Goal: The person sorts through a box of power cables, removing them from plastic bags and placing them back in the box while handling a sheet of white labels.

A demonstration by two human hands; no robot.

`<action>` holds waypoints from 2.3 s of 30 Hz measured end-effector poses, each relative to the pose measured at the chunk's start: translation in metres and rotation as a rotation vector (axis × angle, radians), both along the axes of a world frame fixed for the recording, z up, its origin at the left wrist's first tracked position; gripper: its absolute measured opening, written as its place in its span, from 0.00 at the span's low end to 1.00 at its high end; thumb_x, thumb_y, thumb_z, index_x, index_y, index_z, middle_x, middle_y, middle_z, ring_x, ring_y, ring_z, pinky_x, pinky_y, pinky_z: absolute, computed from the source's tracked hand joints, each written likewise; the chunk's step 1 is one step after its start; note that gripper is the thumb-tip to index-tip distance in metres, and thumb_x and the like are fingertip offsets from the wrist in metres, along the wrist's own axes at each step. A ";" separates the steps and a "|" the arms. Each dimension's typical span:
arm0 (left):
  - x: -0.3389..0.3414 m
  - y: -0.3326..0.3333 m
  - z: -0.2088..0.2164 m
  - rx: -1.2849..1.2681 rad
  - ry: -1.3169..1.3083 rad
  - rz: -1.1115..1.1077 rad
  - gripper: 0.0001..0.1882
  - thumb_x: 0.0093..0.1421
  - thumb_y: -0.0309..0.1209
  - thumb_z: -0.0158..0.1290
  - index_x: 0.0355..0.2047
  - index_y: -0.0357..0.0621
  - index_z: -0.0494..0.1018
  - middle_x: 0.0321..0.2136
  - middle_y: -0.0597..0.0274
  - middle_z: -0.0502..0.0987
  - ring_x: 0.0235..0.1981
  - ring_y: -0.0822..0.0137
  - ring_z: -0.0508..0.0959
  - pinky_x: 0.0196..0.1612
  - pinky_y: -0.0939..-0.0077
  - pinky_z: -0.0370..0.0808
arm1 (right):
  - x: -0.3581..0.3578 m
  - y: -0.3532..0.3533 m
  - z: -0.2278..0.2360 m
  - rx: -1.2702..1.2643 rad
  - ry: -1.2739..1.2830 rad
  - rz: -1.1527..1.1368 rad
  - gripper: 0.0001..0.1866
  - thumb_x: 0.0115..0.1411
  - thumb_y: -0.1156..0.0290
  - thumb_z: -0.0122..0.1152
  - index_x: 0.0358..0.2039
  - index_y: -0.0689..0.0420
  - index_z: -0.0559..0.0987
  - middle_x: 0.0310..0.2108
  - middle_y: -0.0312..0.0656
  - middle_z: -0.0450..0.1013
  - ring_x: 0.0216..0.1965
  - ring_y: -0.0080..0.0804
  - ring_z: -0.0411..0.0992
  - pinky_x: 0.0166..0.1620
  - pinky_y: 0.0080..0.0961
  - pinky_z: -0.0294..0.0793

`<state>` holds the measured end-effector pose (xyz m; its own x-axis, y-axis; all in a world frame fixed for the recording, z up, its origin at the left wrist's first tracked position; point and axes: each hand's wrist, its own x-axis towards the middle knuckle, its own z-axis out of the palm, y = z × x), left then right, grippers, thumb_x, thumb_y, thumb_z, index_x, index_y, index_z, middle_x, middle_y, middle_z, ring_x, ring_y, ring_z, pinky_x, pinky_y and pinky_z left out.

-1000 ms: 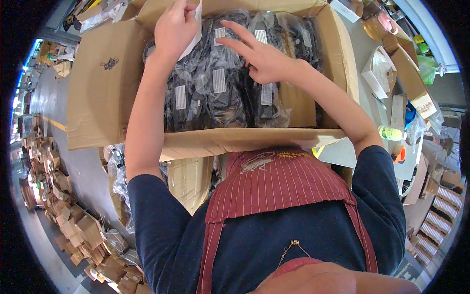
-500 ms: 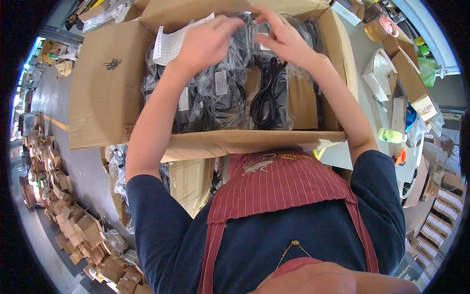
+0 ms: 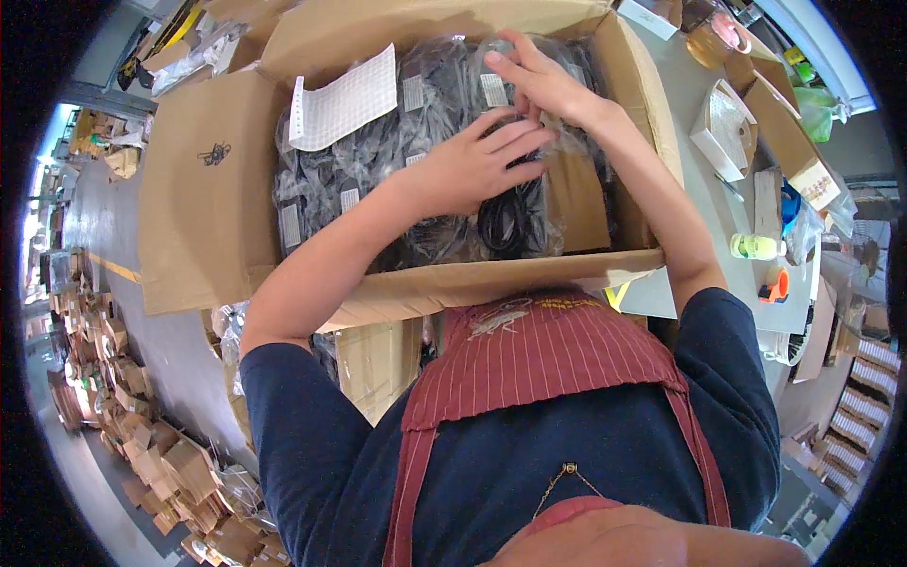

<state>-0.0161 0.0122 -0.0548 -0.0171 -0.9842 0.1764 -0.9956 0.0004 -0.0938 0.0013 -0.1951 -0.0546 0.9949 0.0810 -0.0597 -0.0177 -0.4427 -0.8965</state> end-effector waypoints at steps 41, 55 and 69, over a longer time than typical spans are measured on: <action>0.014 0.025 0.049 -0.761 2.222 0.560 0.17 0.69 0.41 0.43 0.43 0.40 0.74 0.31 0.59 0.79 0.28 0.74 0.78 0.29 0.79 0.75 | -0.069 0.045 0.091 -0.092 -0.927 0.440 0.47 0.46 0.78 0.69 0.67 0.58 0.59 0.64 0.46 0.64 0.61 0.48 0.67 0.62 0.43 0.65; 0.015 0.015 0.040 -0.521 1.720 0.534 0.15 0.67 0.30 0.46 0.49 0.37 0.74 0.40 0.56 0.81 0.42 0.66 0.81 0.51 0.72 0.72 | -0.053 0.025 0.068 -0.196 -0.766 -0.119 0.41 0.54 0.70 0.72 0.67 0.49 0.62 0.37 0.42 0.82 0.43 0.36 0.81 0.49 0.29 0.78; 0.009 0.015 0.063 -1.046 1.462 0.539 0.11 0.64 0.32 0.58 0.43 0.41 0.75 0.37 0.68 0.76 0.42 0.74 0.73 0.50 0.77 0.68 | -0.046 0.046 0.045 -0.240 -0.833 0.040 0.44 0.54 0.67 0.70 0.68 0.48 0.56 0.36 0.44 0.81 0.30 0.49 0.79 0.35 0.38 0.80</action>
<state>-0.0075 0.0267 0.0081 0.9179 -0.3311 0.2185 -0.1528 0.2132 0.9650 -0.0448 -0.1494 -0.0092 0.7190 0.1955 0.6670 0.6226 -0.6078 -0.4929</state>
